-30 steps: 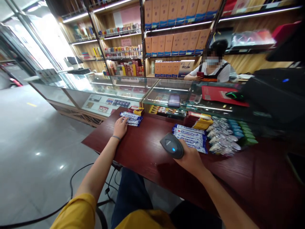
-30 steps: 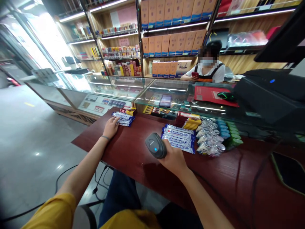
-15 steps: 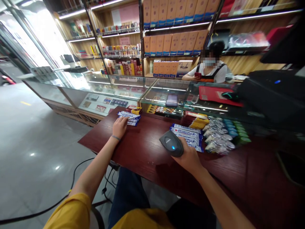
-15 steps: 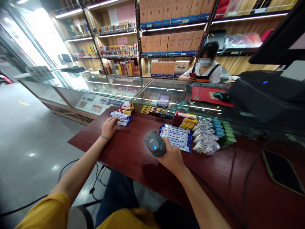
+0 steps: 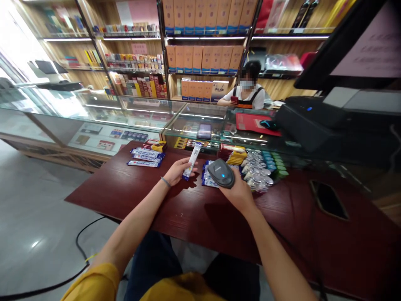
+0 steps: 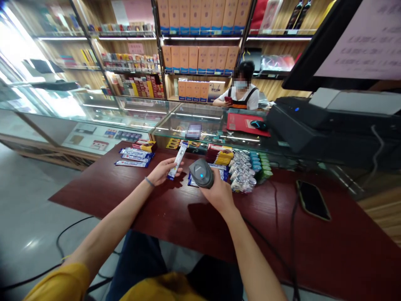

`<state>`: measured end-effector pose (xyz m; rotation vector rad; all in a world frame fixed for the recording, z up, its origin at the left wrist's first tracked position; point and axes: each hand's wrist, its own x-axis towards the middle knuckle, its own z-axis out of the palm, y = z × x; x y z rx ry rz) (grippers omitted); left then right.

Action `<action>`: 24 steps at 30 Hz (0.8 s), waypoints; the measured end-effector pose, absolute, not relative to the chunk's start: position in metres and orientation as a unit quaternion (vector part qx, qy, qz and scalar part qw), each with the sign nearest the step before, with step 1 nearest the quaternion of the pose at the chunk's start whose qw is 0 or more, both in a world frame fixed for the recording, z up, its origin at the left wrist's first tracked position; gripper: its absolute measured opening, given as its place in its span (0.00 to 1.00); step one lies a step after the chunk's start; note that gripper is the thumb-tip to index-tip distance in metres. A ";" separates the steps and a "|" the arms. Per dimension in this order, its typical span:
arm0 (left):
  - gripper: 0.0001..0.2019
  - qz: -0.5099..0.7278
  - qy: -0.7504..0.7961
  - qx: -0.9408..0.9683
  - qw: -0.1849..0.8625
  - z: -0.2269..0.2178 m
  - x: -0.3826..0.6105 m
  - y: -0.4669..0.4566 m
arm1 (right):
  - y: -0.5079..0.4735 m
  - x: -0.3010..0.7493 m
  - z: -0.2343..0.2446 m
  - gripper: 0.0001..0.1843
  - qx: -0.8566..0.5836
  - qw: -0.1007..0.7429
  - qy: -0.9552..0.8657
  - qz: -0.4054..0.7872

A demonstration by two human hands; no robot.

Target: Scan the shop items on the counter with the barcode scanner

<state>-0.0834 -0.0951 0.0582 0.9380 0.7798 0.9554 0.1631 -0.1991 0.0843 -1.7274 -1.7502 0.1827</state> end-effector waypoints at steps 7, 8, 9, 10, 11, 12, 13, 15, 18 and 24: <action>0.19 0.413 0.368 0.417 0.721 0.043 -0.082 -0.098 | -0.196 0.171 0.084 0.28 -0.646 0.250 -0.713 0.110; 0.18 0.414 0.369 0.419 0.719 0.043 -0.082 -0.098 | -0.196 0.170 0.083 0.28 -0.645 0.242 -0.717 0.108; 0.17 0.414 0.371 0.422 0.716 0.043 -0.082 -0.099 | -0.196 0.168 0.083 0.28 -0.644 0.235 -0.720 0.106; 0.17 0.414 0.373 0.425 0.713 0.044 -0.081 -0.099 | -0.197 0.167 0.083 0.28 -0.644 0.229 -0.722 0.105; 0.16 0.414 0.373 0.429 0.711 0.045 -0.081 -0.099 | -0.197 0.167 0.084 0.28 -0.644 0.225 -0.724 0.106; 0.16 0.413 0.373 0.432 0.710 0.046 -0.081 -0.100 | -0.197 0.166 0.084 0.28 -0.643 0.225 -0.724 0.108; 0.17 0.412 0.372 0.434 0.710 0.046 -0.081 -0.101 | -0.197 0.166 0.085 0.28 -0.643 0.227 -0.723 0.112; 0.19 0.413 0.369 0.431 0.712 0.047 -0.082 -0.101 | -0.196 0.167 0.085 0.27 -0.646 0.235 -0.716 0.119; 0.20 0.425 0.361 0.431 0.710 0.044 -0.082 -0.101 | -0.194 0.170 0.084 0.26 -0.663 0.254 -0.692 0.132; 0.22 0.471 0.377 0.492 0.628 0.042 -0.075 -0.098 | -0.187 0.188 0.076 0.28 -0.658 0.403 -0.618 0.151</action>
